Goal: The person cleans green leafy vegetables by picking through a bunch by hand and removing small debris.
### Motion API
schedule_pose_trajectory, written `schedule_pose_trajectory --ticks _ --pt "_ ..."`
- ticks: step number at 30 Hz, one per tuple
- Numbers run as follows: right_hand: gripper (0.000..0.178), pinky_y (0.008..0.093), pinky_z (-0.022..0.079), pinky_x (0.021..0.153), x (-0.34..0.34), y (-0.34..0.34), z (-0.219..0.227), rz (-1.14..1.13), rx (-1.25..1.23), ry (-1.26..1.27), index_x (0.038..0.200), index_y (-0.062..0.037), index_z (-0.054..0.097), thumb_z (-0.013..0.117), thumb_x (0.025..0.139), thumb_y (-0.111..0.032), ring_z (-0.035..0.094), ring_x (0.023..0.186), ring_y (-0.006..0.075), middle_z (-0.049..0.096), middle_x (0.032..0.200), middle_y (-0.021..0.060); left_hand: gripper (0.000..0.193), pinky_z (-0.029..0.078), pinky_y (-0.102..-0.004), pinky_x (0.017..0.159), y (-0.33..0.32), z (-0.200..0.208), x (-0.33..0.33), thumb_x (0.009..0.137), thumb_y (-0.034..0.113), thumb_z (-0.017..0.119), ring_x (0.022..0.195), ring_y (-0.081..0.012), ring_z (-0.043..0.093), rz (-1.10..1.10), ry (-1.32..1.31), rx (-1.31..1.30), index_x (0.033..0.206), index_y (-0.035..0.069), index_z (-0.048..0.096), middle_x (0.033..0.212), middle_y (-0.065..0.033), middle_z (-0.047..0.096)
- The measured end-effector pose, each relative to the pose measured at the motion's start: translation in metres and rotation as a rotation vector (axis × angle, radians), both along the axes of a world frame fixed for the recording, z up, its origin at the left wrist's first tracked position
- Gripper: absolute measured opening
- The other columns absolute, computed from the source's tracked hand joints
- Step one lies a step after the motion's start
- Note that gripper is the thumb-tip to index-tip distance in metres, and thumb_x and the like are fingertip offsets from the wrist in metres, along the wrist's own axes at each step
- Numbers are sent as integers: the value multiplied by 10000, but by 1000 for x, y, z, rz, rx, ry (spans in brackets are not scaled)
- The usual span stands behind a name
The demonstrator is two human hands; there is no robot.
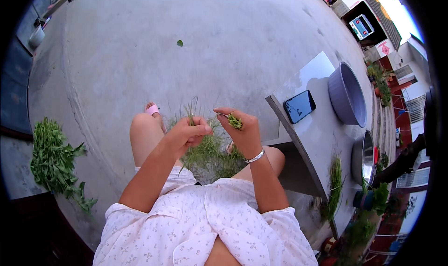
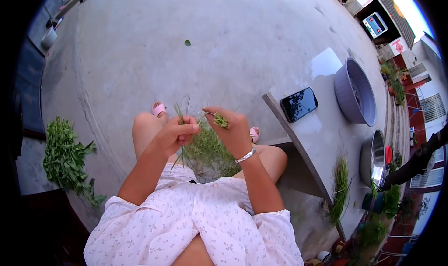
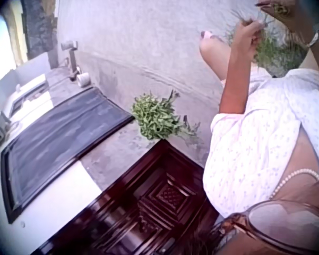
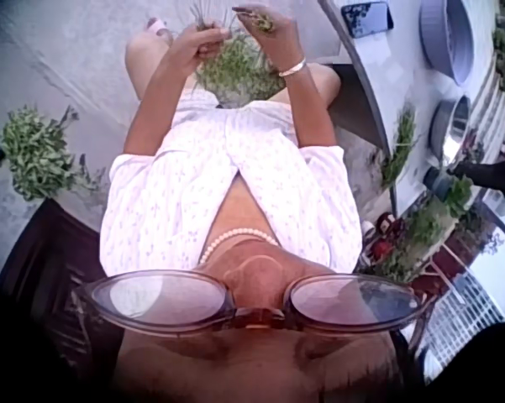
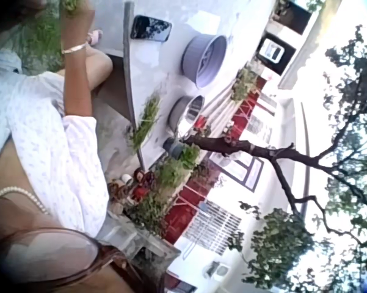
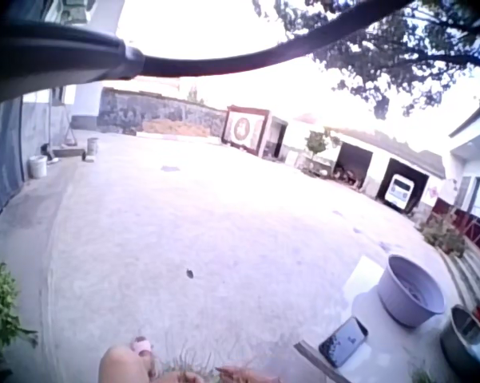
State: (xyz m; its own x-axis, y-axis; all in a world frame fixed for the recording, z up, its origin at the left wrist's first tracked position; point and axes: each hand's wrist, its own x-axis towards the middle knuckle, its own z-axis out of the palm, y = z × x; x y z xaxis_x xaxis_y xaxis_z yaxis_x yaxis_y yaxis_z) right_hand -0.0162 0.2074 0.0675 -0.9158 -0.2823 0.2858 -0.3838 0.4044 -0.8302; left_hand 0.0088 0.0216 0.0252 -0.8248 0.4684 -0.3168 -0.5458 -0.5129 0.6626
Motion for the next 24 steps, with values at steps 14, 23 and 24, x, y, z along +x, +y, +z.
schedule_pose_trajectory --ticks 14,23,24 --pt "99 281 392 451 7 -10 -37 -271 -343 -242 898 -50 668 619 848 -120 530 484 117 536 564 -2 118 258 -192 459 -1 -1 2 849 115 651 495 -16 337 -21 -43 98 772 85 566 612 49 452" --pt "297 208 283 444 0 5 -23 -164 -126 -390 882 -6 699 698 858 -302 404 488 23 505 566 -53 112 275 -177 468 -7 -2 3 855 149 676 512 1 335 -6 -25 84 836 79 591 683 74 491" --pt "299 213 286 450 6 0 -17 -98 -252 -481 872 -12 698 690 862 -312 398 489 27 494 559 -55 115 282 -178 471 -5 -2 4 858 153 675 515 0 334 -56 -22 96 852 74 591 693 77 481"
